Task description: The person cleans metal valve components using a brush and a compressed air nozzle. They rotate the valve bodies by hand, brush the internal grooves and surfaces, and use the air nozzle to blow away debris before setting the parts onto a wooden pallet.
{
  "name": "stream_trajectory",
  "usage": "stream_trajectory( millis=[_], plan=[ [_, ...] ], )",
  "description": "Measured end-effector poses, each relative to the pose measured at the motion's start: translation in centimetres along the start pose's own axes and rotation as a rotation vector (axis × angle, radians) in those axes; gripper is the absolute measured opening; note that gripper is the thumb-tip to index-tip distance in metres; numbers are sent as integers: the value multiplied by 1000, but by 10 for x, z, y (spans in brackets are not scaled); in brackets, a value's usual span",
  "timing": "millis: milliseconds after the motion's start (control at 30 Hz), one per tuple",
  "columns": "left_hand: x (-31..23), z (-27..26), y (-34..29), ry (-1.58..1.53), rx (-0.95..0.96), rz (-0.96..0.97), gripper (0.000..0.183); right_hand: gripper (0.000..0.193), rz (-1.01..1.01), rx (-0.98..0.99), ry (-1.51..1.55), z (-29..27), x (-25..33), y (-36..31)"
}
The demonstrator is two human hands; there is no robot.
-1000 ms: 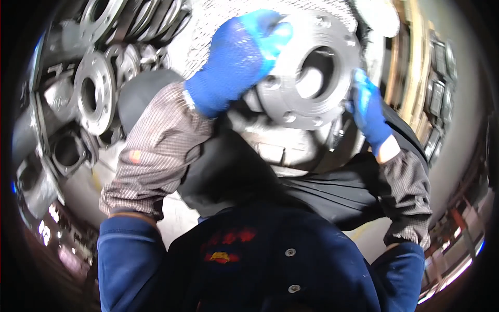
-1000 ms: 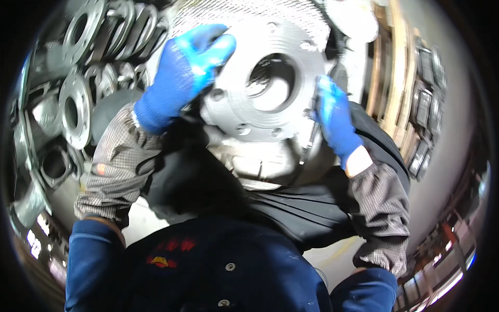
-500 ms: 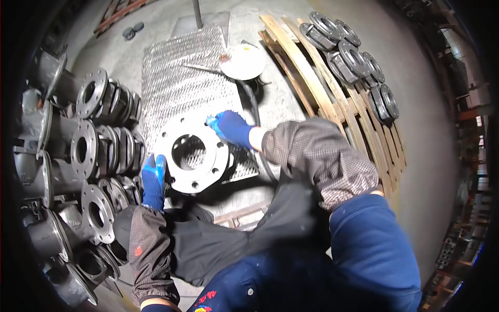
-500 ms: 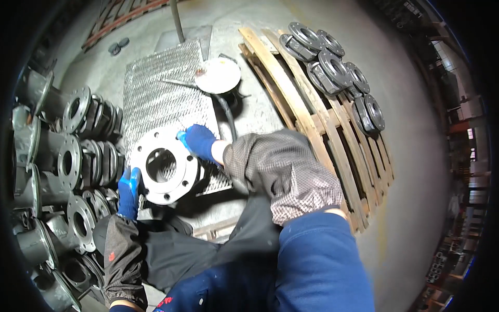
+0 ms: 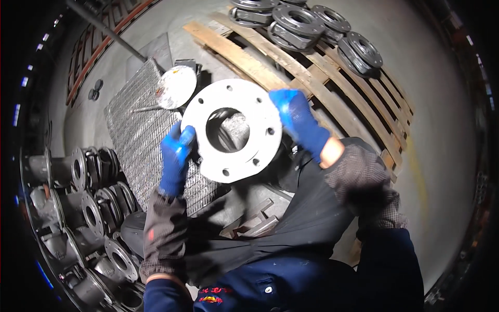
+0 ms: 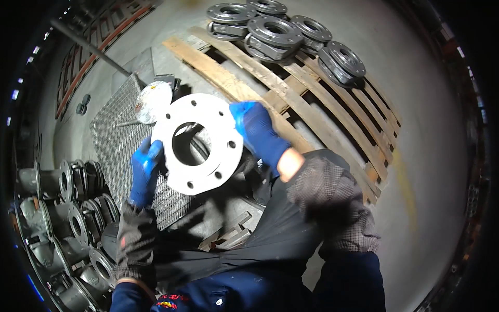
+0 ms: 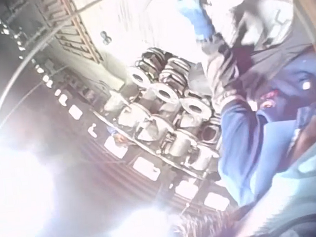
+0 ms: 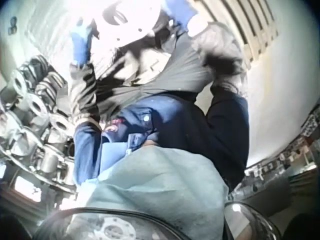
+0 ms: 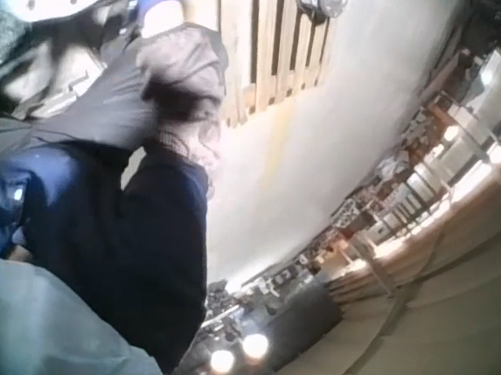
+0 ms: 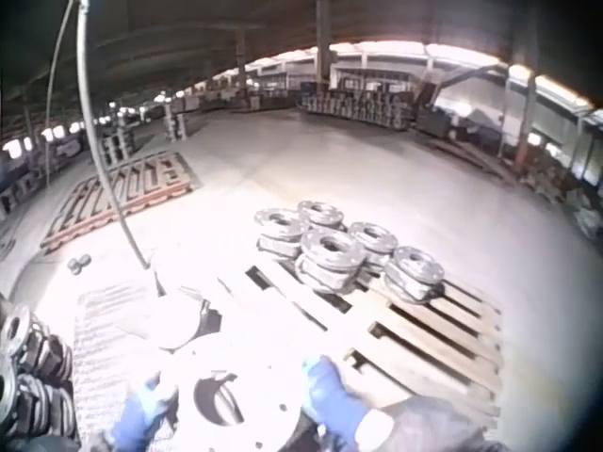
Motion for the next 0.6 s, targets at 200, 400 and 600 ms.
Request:
stream_trajectory(
  millis=[200, 400, 600],
  plan=[
    [-11, 145, 134, -262, 224, 141, 36, 27, 124, -177, 316, -161, -8, 58],
    [-22, 268, 212, -190, 369, 320, 31, 18, -1, -706, -432, -284, -105, 79],
    [30, 288, 161, 526, 413, 584, 37, 21, 258, -562, -1181, -216, -128, 70]
  ],
)
Point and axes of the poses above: each hand's wrist, its own y-axis towards the middle knuckle, its own z-axis out of the palm, x = y × z, the point moved 2 cm from there along y, towards the middle knuckle, and after that the axes turned 1 degree about y, right-handed, at the moved point
